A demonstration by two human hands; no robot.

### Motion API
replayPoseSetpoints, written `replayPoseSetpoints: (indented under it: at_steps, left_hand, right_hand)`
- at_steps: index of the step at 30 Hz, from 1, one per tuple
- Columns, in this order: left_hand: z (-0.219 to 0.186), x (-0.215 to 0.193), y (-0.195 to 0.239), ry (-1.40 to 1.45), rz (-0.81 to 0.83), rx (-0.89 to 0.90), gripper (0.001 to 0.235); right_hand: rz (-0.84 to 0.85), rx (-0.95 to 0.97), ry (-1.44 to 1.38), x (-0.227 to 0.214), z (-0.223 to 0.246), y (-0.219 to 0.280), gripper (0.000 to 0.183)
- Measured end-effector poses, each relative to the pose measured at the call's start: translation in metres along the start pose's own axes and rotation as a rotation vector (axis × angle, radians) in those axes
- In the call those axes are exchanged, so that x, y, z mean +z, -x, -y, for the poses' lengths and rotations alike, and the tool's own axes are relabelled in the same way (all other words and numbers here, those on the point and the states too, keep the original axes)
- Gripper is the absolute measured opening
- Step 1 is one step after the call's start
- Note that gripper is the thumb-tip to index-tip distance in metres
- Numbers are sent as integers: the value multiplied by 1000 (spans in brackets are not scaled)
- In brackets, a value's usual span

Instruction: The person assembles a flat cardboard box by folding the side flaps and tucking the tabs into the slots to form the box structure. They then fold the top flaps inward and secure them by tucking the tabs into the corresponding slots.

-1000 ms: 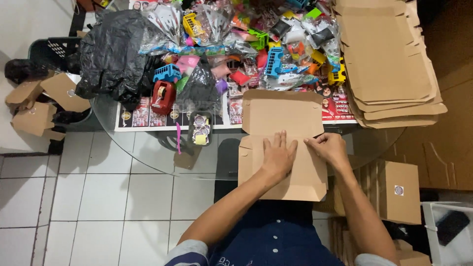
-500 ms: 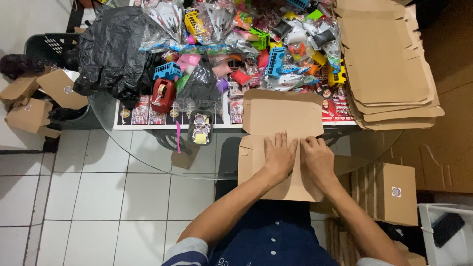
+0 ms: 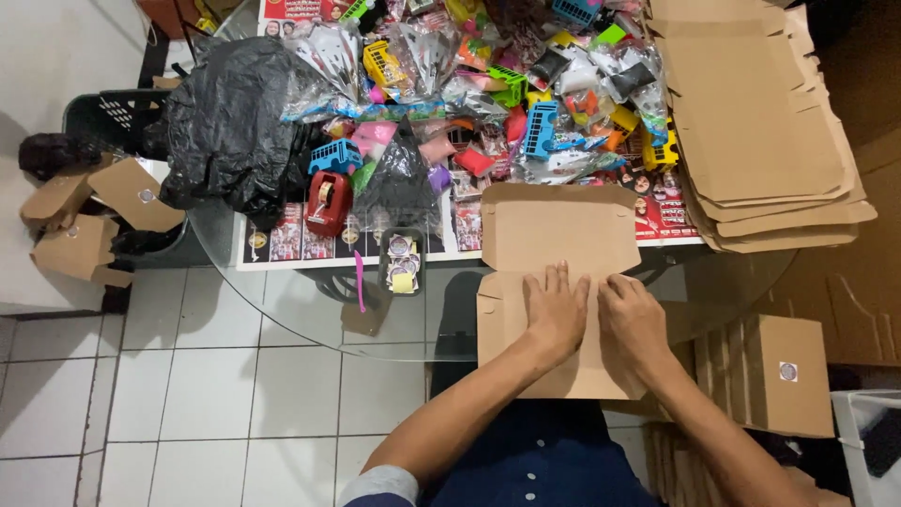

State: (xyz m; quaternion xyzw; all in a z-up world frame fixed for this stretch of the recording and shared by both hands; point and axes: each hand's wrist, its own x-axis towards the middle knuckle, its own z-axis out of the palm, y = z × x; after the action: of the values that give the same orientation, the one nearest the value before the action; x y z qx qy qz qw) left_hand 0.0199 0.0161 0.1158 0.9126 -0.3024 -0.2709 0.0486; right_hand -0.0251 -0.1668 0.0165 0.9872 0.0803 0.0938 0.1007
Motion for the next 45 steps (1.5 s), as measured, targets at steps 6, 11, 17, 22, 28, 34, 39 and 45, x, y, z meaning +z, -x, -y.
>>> replayPoseSetpoints:
  at_steps: [6, 11, 17, 22, 28, 34, 39, 45]
  left_hand:
    - [2, 6, -9, -25, 25, 5, 79]
    - [3, 10, -12, -39, 12, 18, 83]
    - [0, 6, -11, -44, 25, 9, 85]
    - [-2, 6, -11, -56, 46, 10, 85]
    - [-2, 3, -13, -56, 53, -7, 82]
    - [-3, 7, -13, -58, 36, -20, 81]
    - [1, 3, -12, 39, -42, -38, 77]
    - [-6, 16, -20, -73, -21, -37, 85]
  right_hand:
    - [28, 32, -59, -4, -1, 1, 22]
    - [50, 124, -220, -33, 16, -8, 21]
    - [11, 139, -244, -30, 13, -8, 21]
    - [26, 133, -228, -46, 14, -9, 19]
    - [18, 25, -73, -28, 1, -7, 28]
    - [103, 23, -116, -33, 2, -9, 38]
    - [44, 23, -118, -40, 5, -10, 37]
    - [-21, -3, -177, -48, 7, -5, 35]
